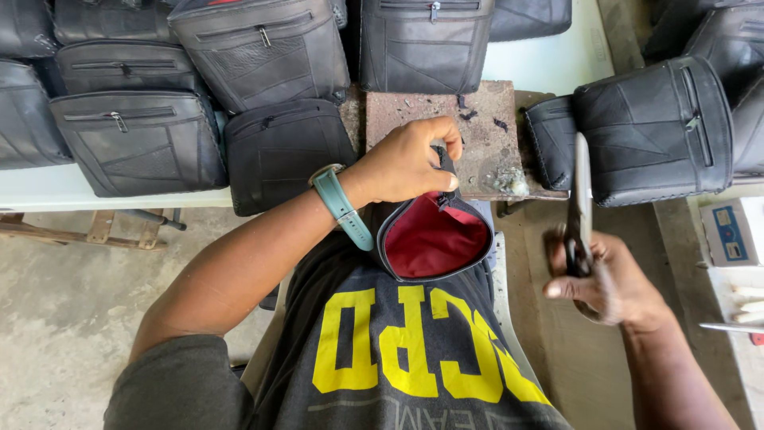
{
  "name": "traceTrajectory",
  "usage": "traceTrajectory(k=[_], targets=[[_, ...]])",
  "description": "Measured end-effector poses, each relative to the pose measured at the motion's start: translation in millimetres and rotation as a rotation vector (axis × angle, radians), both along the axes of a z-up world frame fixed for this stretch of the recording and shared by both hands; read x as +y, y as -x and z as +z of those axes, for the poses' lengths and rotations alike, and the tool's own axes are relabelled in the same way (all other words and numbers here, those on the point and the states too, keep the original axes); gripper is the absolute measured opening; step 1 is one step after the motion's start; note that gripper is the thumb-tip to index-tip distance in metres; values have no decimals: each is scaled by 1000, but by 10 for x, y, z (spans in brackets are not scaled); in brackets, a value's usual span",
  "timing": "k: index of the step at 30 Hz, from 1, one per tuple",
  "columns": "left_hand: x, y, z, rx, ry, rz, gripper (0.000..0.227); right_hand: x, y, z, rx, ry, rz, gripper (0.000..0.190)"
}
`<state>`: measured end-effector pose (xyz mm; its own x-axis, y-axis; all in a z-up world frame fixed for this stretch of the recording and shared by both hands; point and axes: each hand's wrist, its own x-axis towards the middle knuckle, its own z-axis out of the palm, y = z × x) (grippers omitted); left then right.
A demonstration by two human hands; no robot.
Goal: The person uses shears to trim excess threads and seam material from the edges of black leather bags. They rotate each bag to access different sides, open zippers to check interiors, and place finished bags aside.
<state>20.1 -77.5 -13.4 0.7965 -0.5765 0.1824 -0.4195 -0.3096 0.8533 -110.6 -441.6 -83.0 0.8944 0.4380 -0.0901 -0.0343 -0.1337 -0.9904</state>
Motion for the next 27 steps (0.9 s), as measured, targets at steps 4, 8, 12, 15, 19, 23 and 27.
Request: traceTrajectory(k=[4, 8, 12, 15, 19, 23, 27], targets=[[-85, 18, 30, -45, -75, 12, 31, 78, 257, 11, 102, -104, 301, 76], [-111, -12, 70, -20, -101, 0, 32, 354, 248, 101, 441, -35, 452, 83], [-134, -2, 52, 36, -129, -31, 31, 530, 76, 154, 475, -93, 447, 76], [-140, -13, 37, -6, -130, -48, 30, 566, -30, 202, 475, -79, 401, 71], [-169, -45, 3, -18, -140, -68, 30, 582, -70, 272, 470, 34, 322, 66], [-187, -66, -23, -34, -154, -69, 30, 647, -85, 320, 336, 173, 298, 69], [-212, -81, -18, 4, -189, -62, 29, 672, -88, 284, 260, 318, 243, 73]])
